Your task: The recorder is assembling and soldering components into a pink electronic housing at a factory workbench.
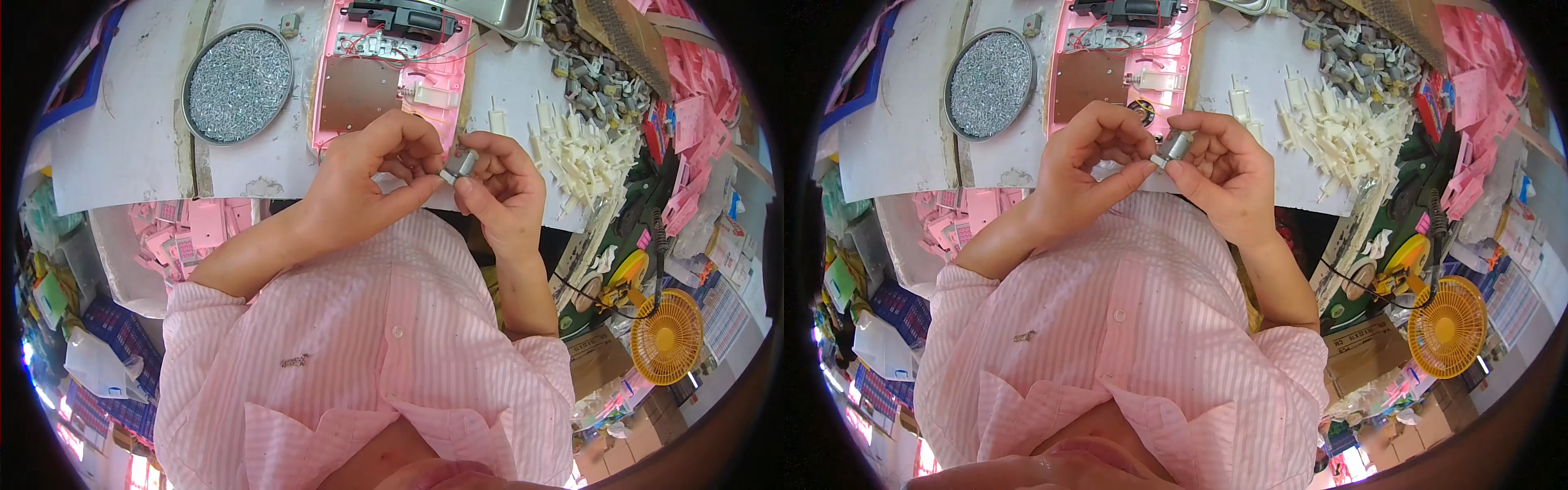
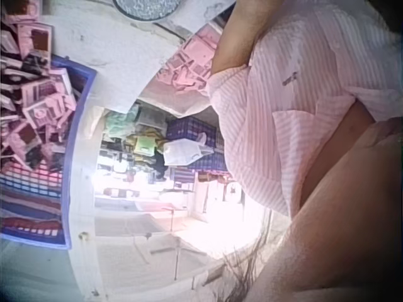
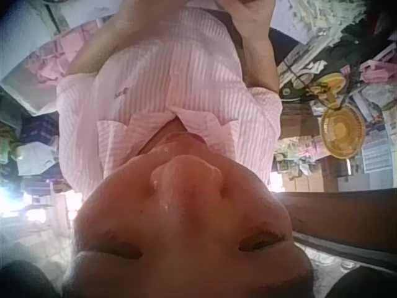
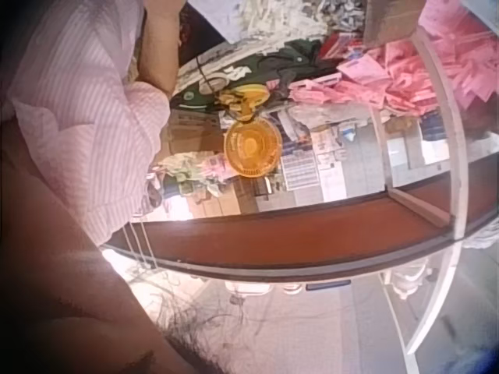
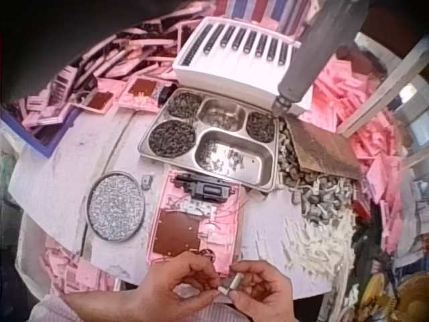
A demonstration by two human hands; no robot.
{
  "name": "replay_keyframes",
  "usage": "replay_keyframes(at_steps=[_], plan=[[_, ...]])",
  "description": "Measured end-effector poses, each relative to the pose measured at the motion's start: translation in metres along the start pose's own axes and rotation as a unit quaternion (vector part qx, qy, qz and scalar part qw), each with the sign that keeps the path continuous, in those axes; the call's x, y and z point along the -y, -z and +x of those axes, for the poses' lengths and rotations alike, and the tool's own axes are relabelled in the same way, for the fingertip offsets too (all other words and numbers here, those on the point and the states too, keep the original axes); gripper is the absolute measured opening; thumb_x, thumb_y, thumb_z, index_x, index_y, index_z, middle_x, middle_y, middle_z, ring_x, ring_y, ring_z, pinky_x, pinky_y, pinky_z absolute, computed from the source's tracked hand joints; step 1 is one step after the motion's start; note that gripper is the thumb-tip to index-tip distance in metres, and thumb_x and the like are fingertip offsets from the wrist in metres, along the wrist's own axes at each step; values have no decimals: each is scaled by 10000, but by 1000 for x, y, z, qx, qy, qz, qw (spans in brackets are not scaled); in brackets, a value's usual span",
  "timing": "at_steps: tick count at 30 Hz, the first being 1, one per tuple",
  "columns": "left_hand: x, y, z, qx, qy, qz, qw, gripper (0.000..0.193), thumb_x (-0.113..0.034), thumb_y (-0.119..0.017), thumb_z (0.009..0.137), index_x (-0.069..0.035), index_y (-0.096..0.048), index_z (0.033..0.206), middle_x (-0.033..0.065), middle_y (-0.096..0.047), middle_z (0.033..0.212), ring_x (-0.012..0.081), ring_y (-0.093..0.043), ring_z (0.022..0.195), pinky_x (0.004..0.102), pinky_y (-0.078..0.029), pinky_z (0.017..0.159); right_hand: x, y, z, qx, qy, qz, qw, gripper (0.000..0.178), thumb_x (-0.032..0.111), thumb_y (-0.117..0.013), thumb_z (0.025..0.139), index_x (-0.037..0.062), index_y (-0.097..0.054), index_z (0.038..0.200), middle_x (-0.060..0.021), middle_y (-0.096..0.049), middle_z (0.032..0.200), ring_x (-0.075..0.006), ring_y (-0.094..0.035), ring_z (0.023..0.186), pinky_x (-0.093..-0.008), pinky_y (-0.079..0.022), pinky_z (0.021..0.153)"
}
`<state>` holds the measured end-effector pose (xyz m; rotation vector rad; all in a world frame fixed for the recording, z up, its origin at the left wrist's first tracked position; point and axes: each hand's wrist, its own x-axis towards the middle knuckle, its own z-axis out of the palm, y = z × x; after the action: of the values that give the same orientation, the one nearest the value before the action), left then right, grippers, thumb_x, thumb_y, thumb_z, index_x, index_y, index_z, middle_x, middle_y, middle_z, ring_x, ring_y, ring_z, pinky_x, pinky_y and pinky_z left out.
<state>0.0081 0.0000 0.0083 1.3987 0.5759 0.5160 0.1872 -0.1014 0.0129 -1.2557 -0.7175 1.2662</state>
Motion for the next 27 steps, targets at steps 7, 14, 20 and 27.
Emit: replay_keyframes(at_steps=[7, 14, 20, 27], plan=[[5, 2, 0, -29, -133, 86, 987, 334, 93, -720, 814, -2, -558, 1091, 89, -666, 977, 171, -676, 873, 298, -563, 748, 0, 0, 4, 8, 257, -323, 911, 385, -32, -789, 763, 21, -658, 1122, -102, -695, 949, -151, -660, 734, -243, -513, 616], [15, 9, 7, -70, -332, 198, 920, 313, 114, -743, 751, 6, -609, 1012, 140, -690, 889, 267, -691, 753, 328, -562, 664, -2, 6, 4, 66, 267, -276, 921, 397, -59, -747, 833, -36, -602, 1202, -204, -676, 1122, -211, -691, 901, -313, -567, 724], [5, 16, -1, -24, -156, 58, 986, 234, 130, -695, 785, 32, -609, 980, 146, -666, 980, 223, -673, 895, 305, -567, 770, 10, -4, 17, 63, 352, -375, 855, 423, 4, -838, 699, 25, -681, 1092, -130, -705, 925, -244, -673, 729, -301, -532, 623], [5, 18, -1, -25, -122, 51, 991, 178, 113, -628, 853, 32, -581, 1004, 158, -601, 1144, 194, -620, 1034, 285, -545, 851, 7, -10, 23, 58, 395, -401, 824, 379, 15, -829, 695, 15, -690, 1048, -121, -710, 917, -257, -678, 743, -316, -542, 616]])
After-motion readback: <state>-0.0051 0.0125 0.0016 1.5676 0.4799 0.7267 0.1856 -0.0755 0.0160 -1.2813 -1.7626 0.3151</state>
